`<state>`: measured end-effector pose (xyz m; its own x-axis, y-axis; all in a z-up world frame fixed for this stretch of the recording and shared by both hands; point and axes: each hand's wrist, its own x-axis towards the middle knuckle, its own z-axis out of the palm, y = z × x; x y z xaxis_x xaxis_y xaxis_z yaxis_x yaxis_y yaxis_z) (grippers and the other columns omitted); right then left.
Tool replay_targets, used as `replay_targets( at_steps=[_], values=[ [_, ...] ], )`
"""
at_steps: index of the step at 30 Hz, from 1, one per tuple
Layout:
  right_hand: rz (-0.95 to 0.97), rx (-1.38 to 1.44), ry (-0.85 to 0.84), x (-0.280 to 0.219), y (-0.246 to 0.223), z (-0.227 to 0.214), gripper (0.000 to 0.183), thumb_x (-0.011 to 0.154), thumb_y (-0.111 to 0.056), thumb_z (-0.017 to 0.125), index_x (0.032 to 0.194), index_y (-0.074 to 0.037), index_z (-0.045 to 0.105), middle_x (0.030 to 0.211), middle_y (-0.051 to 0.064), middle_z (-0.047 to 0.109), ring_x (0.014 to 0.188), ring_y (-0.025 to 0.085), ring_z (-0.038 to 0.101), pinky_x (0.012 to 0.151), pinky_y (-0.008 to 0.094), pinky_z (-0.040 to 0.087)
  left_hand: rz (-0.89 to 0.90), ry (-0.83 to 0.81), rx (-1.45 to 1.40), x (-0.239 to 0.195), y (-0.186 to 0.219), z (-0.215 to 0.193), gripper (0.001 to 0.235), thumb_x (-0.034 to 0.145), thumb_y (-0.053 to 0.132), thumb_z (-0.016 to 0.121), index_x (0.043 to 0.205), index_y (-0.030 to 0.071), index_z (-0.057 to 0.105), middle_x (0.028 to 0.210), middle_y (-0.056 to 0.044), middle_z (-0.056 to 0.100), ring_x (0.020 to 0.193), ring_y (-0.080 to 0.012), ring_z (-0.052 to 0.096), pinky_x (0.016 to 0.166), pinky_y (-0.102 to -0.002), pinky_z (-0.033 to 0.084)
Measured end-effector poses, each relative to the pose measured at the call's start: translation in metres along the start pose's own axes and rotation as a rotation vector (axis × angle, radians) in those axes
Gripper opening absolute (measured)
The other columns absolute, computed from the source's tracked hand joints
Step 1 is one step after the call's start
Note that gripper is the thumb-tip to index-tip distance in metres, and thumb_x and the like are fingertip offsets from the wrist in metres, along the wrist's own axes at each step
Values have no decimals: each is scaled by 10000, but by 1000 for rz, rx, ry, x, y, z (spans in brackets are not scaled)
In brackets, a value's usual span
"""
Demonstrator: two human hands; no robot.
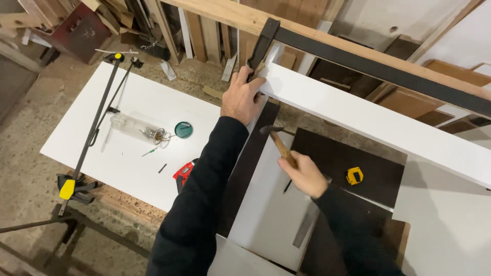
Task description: The person aligns a white cabinet panel with a wooden frame and secures it using a bar clamp. They repeatedly tap the panel with a hammer to seat it flush, then mark the alignment with a pencil. The person continues to adjust the clamp and hammer the panel into place.
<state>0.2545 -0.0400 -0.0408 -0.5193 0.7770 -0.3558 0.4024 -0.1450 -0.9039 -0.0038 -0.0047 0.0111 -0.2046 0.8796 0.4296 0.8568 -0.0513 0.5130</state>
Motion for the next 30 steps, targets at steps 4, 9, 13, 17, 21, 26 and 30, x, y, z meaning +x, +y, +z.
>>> replay_targets(
  at_steps=[4, 9, 13, 17, 21, 26, 30],
  values=[
    [-143, -508, -98, -29, -72, -59, 407, 942, -453, 637, 1094, -76, 648, 748, 20, 631, 637, 150, 587, 608, 351, 505, -22, -24, 51, -2, -4, 4, 431, 755, 67, 746, 1176, 159, 730, 1292, -105, 535, 1186, -344, 541, 856, -465, 561],
    [112, -1181, 133, -5, -196, -97, 409, 1054, -468, 566, 1305, -170, 691, 791, 194, 722, 665, 317, 647, 659, 431, 552, 26, 11, 40, -2, -1, 2, 425, 751, 72, 756, 1168, 152, 734, 1274, -106, 541, 1189, -344, 546, 869, -467, 557],
    [-236, -1372, 217, 50, -191, -133, 460, 1011, -485, 607, 1266, -127, 743, 834, 128, 763, 685, 290, 719, 641, 429, 596, 15, 14, 64, 2, -2, 3, 410, 768, 68, 751, 1168, 158, 742, 1242, -103, 545, 1172, -336, 555, 841, -460, 561],
    [-174, -1370, 94, 83, -186, -150, 503, 966, -479, 636, 1262, -84, 732, 918, 185, 756, 714, 316, 735, 676, 453, 610, 14, 27, 69, -3, -1, 4, 379, 783, 69, 756, 1149, 164, 746, 1248, -76, 553, 1148, -316, 566, 845, -446, 574],
    [-300, -1327, 68, 116, -186, -156, 485, 952, -386, 687, 1215, 17, 747, 956, 239, 752, 745, 319, 730, 758, 423, 603, 22, 21, 82, -1, 0, 3, 404, 741, 76, 769, 1137, 151, 741, 1227, -92, 542, 1118, -334, 557, 829, -449, 574],
    [-23, -1226, -3, 134, -212, -140, 402, 962, -308, 680, 1187, 21, 730, 854, 193, 789, 642, 282, 706, 622, 417, 603, 15, 19, 64, 0, -5, 7, 435, 738, 55, 759, 1160, 162, 741, 1239, -82, 545, 1134, -319, 564, 829, -439, 582],
    [-95, -1392, -24, 147, -225, -131, 320, 976, -264, 690, 1107, 10, 789, 809, 155, 781, 608, 256, 708, 633, 389, 585, -2, 20, 71, 0, -3, 8, 402, 775, 63, 757, 1166, 158, 739, 1238, -83, 545, 1143, -320, 563, 836, -443, 584]
  ],
)
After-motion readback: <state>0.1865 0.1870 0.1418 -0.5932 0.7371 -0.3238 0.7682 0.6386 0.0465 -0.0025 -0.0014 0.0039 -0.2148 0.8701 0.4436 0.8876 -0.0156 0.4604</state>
